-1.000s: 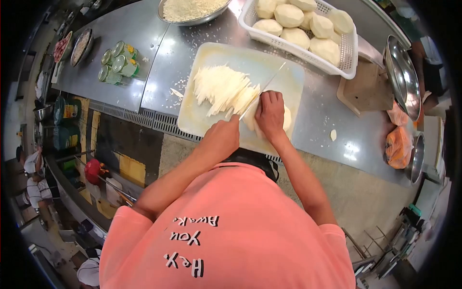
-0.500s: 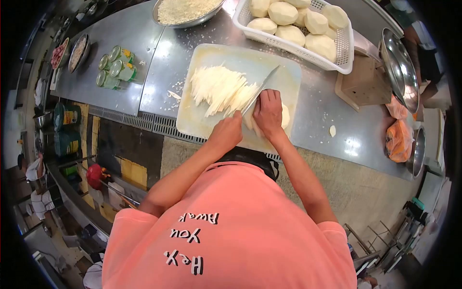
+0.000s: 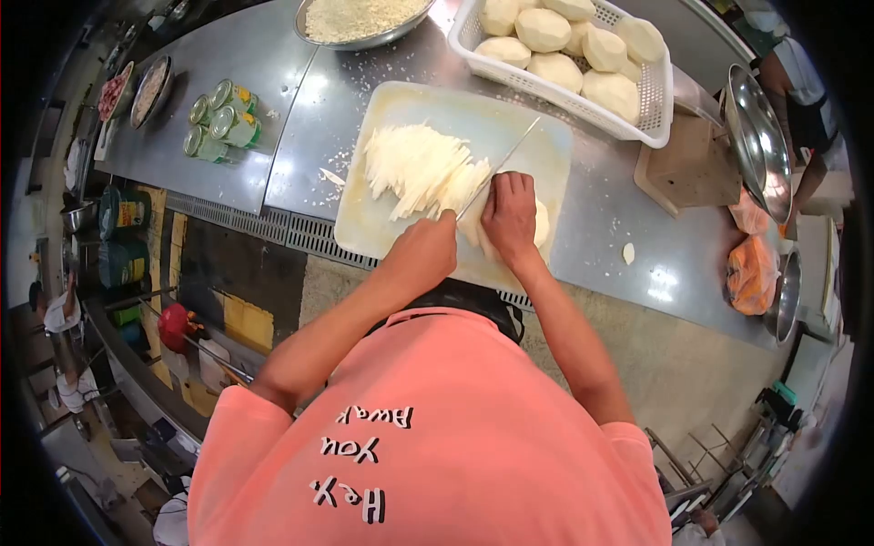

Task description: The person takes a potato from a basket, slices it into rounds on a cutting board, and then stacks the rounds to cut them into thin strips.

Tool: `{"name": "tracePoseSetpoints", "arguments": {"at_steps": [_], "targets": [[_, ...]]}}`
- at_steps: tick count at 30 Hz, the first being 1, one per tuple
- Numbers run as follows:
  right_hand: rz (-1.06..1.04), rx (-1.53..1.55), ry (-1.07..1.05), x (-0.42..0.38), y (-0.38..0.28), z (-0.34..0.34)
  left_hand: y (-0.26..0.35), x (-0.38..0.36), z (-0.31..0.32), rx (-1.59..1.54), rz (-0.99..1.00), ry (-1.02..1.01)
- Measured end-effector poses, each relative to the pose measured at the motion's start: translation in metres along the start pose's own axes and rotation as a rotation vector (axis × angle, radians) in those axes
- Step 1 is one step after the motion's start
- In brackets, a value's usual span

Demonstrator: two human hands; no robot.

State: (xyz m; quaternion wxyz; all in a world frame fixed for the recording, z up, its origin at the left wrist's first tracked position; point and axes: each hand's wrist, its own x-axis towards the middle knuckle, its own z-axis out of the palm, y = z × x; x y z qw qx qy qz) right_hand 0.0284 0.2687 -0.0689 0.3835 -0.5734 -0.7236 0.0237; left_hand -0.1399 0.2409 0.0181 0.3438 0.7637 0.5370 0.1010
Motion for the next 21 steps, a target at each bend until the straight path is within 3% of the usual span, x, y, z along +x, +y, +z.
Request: {"name": "tracePoseSetpoints", "arguments": {"at_steps": [2,6,12,14,16,21], "targets": [[0.025,0.005,-0.016,-0.003,0.000,0.001,0.013,-0.019,-0.007,0.002,-0.074,-0.072],[0.065,0.026,-0.033,-0.004,0.004,0.002,-0.020,0.007,0.042,0.053,-0.019,0.015],[0.059,0.024,-0.018,-0.005,0.003,0.003,0.016,-0.021,-0.010,-0.003,-0.099,-0.087],[0.058,0.039,-0.014,-0.006,0.003,0.001,-0.004,-0.014,0.020,-0.005,-0.123,-0.095],[0.077,0.068,-0.031,-0.004,0.006,0.001,-0.022,0.007,0.044,0.050,0.002,0.036],[0.036,0.063,0.028,-0.006,0.006,-0.005,-0.028,0.023,0.043,0.008,0.032,0.084]]}}
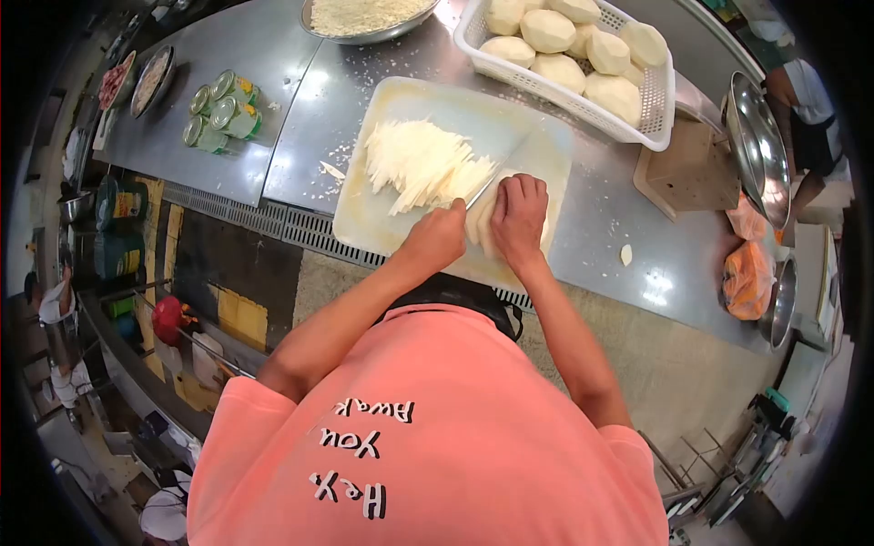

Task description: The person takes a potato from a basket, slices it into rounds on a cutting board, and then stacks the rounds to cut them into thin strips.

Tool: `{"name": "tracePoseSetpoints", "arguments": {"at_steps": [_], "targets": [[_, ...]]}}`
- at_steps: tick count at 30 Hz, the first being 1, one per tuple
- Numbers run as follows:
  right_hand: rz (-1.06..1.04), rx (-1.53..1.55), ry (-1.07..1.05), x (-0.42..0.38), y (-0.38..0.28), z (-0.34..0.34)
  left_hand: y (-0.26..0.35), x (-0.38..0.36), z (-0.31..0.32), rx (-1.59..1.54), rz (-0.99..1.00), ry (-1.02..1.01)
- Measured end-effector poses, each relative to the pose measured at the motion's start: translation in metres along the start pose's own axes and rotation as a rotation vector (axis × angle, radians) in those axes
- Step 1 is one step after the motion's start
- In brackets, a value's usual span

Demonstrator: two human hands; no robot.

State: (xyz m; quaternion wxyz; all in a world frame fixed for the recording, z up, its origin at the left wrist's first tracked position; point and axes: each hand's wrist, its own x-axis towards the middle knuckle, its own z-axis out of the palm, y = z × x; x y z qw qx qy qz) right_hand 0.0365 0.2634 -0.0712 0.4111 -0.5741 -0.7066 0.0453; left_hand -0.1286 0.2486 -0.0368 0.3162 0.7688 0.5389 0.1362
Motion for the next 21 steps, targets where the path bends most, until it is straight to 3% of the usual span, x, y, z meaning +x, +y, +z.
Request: {"name": "tracePoseSetpoints", "arguments": {"at_steps": [7,10,14,16,21], "targets": [[0.053,-0.115,-0.060,-0.004,-0.004,-0.001,0.048,-0.046,-0.054,0.008,-0.151,-0.176],[0.059,-0.103,-0.068,-0.006,-0.004,0.000,0.004,-0.024,0.007,0.048,-0.083,-0.077],[0.034,-0.122,-0.060,-0.007,0.000,0.001,0.025,-0.012,-0.023,-0.002,-0.009,-0.040],[0.037,-0.108,-0.044,-0.004,0.000,0.003,0.041,-0.031,-0.045,0.022,-0.085,-0.149],[0.070,-0.103,-0.065,-0.009,0.001,0.001,0.019,-0.025,-0.006,0.061,-0.131,-0.142]]}}
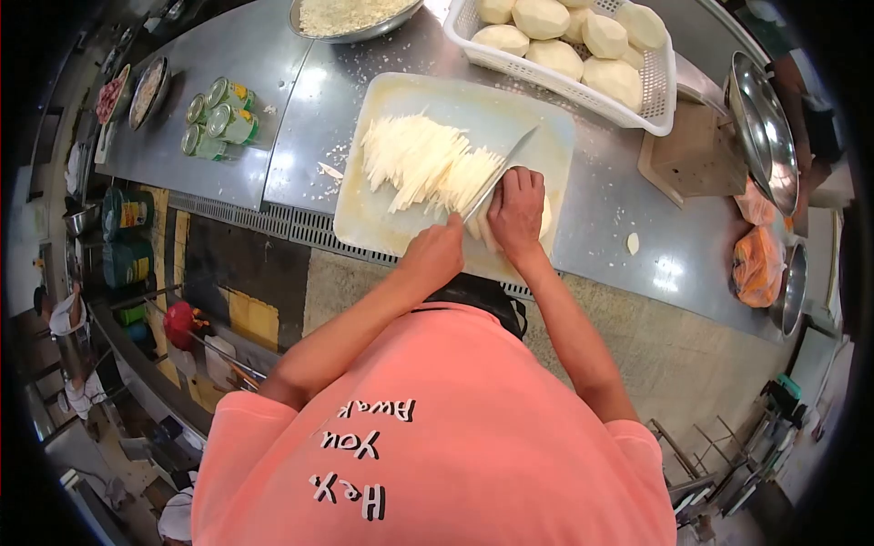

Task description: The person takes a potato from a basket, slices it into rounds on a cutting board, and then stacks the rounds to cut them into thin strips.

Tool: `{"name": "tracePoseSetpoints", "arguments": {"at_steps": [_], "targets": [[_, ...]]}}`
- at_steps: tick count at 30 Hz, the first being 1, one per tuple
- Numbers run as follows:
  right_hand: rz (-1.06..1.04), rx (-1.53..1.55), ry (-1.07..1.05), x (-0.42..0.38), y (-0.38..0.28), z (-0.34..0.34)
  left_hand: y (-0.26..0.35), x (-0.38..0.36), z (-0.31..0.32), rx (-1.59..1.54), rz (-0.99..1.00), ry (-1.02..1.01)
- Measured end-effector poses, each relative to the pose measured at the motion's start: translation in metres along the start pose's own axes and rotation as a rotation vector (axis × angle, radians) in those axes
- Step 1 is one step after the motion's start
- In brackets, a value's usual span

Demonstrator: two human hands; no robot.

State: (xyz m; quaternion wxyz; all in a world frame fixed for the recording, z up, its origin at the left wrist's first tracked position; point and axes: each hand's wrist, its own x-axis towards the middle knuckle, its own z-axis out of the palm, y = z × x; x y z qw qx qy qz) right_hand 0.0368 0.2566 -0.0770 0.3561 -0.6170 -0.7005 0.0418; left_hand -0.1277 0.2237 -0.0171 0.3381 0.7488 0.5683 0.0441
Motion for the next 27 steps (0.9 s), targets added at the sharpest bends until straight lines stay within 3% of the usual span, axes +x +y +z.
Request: {"name": "tracePoseSetpoints", "arguments": {"at_steps": [5,9,16,18,21,23,25,27], "targets": [[-0.041,0.009,0.041,0.007,-0.001,0.002,0.016,-0.010,-0.035,-0.023,0.058,-0.017],[-0.013,0.026,0.042,-0.002,0.000,0.001,0.002,-0.011,-0.004,-0.001,0.013,-0.026],[-0.011,0.037,0.061,0.000,-0.002,-0.001,0.021,-0.026,-0.038,-0.062,0.042,-0.026],[-0.001,0.041,0.056,-0.001,-0.001,-0.001,-0.006,-0.012,0.002,-0.023,0.057,0.002],[-0.016,0.037,0.067,0.003,0.001,-0.001,-0.008,0.005,0.005,-0.004,0.094,0.058],[-0.038,0.045,0.062,0.001,-0.001,0.000,0.008,-0.006,-0.015,-0.026,0.090,0.075],[0.011,0.048,0.070,-0.001,-0.001,0.002,0.024,-0.024,-0.039,-0.068,0.033,-0.033],[0.014,0.049,0.066,-0.003,0.000,0.002,-0.001,-0.016,-0.004,-0.040,0.030,-0.019]]}}
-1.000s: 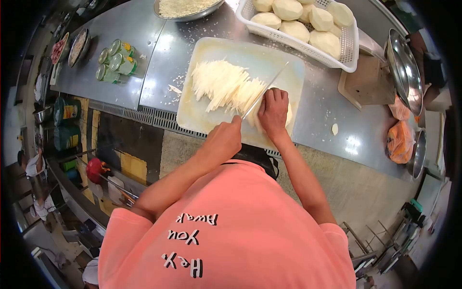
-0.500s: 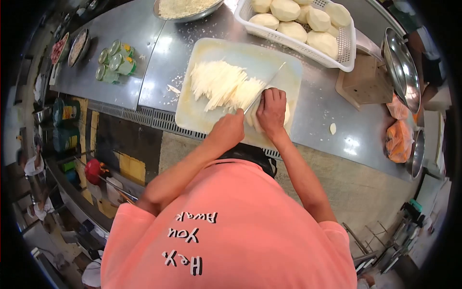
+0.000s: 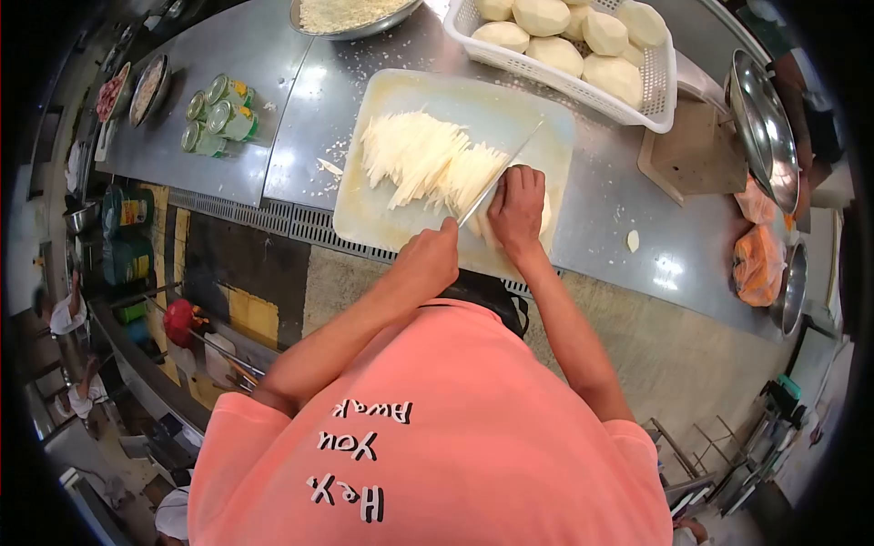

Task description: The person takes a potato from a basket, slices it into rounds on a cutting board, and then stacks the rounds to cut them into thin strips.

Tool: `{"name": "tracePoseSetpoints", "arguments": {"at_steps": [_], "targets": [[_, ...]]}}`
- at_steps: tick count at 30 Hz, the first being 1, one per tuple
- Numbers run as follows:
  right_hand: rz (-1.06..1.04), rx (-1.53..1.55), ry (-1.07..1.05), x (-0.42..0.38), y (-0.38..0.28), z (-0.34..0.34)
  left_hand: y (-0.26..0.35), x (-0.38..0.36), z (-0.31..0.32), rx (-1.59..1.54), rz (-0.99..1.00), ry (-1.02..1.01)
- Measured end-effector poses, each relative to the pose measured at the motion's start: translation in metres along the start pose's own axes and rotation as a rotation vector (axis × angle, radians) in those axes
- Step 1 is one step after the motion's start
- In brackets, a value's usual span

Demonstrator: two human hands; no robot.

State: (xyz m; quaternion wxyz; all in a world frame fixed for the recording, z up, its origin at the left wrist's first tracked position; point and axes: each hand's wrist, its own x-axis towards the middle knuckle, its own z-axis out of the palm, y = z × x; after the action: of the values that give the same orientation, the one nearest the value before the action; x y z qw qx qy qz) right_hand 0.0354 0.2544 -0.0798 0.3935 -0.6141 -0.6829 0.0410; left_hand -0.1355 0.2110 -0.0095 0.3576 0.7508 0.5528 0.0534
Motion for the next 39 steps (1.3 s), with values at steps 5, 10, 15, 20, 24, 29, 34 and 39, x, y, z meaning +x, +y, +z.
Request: {"name": "tracePoseSetpoints", "arguments": {"at_steps": [5,10,15,20,24,29,34,39], "targets": [[-0.040,0.010,0.003,0.001,0.001,-0.003,0.008,0.007,-0.004,0.013,0.053,0.085],[-0.005,0.016,0.017,0.001,0.000,-0.001,0.003,-0.004,-0.002,-0.019,-0.002,0.032],[-0.015,0.095,-0.010,-0.006,0.007,-0.016,-0.007,0.019,0.020,0.002,0.045,0.089],[-0.028,0.017,-0.021,-0.009,0.007,-0.009,0.015,0.004,-0.015,-0.003,0.051,0.066],[-0.021,-0.025,-0.016,-0.008,0.005,-0.009,0.011,-0.010,-0.005,0.015,0.012,0.025],[-0.038,-0.015,-0.035,-0.007,0.005,-0.010,0.011,0.011,0.008,0.000,0.051,0.096],[-0.022,-0.021,-0.027,-0.009,0.004,-0.009,0.010,-0.007,-0.003,0.002,-0.002,-0.004],[-0.042,-0.024,-0.042,-0.012,0.006,-0.010,0.004,0.011,0.014,0.014,0.054,0.101]]}}
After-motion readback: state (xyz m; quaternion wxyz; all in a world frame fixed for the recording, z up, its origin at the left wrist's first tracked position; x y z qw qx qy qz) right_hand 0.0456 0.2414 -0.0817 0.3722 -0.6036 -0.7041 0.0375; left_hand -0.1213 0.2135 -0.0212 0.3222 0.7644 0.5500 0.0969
